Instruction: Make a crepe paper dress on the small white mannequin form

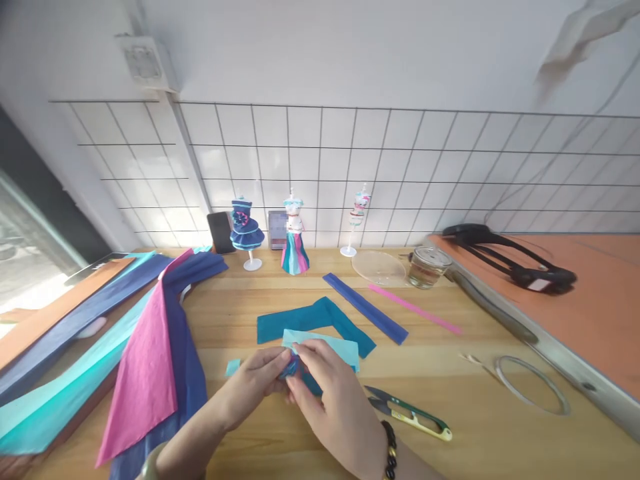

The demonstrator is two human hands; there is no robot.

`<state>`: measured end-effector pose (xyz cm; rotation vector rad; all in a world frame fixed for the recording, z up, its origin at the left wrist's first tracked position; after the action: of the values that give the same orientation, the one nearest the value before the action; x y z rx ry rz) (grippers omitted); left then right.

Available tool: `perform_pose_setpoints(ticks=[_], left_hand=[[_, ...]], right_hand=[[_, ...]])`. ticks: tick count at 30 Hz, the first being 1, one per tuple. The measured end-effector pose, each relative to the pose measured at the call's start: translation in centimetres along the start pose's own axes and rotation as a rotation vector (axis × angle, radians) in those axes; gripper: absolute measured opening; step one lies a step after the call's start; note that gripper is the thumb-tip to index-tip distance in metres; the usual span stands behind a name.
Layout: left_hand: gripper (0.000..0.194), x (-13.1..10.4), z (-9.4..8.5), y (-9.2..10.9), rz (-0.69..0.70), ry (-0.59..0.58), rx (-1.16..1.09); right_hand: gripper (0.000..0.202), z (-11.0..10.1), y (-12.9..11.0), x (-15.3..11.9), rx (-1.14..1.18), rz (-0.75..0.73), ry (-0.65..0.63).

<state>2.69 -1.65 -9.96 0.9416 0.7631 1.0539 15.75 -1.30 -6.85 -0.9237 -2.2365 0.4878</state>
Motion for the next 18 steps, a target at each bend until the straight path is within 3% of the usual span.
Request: perform_pose_setpoints(ticks=[3, 6, 11, 14, 18], left_hand=[[0.050, -0.1, 0.9, -0.7, -0.010, -0.062, -0.010], [0.054, -0.6, 1.7, -0.7, -0.031, -0.142, 0.031], [0.054, -1.4, 2.2, -0.4, -0.058, -0.218, 0.112], [0.051, -1.0, 1.7, -0.5, -0.029, -0.165, 0.127], [0.052, -0.4, 0.6, -0.5, 0.078, -0.001, 0.148]], right_hand=[[0.020, 0.3, 0.8, -0.7, -0.183, -0.061, 0.070], [0.018, -0.1, 1.8, -1.2, -0.164, -0.068, 0.072], [0.018, -1.4, 3.7, -1.8, 0.071, 0.175, -0.014], [0.019, -2.0, 4.9, -2.2, 0.140, 0.353, 0.011], [0.019, -1.6, 5.8, -2.4, 0.211, 0.507, 0.010]])
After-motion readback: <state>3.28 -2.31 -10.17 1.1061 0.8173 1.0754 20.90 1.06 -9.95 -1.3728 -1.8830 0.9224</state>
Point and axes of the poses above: each hand's wrist, its own x-axis towards the middle knuckle, its own z-axis out of the palm, y = z × x, the point moved 4 cm from there along x, towards the middle knuckle, and after that the axes turned 10 degrees about -x, right-handed, at the moved point
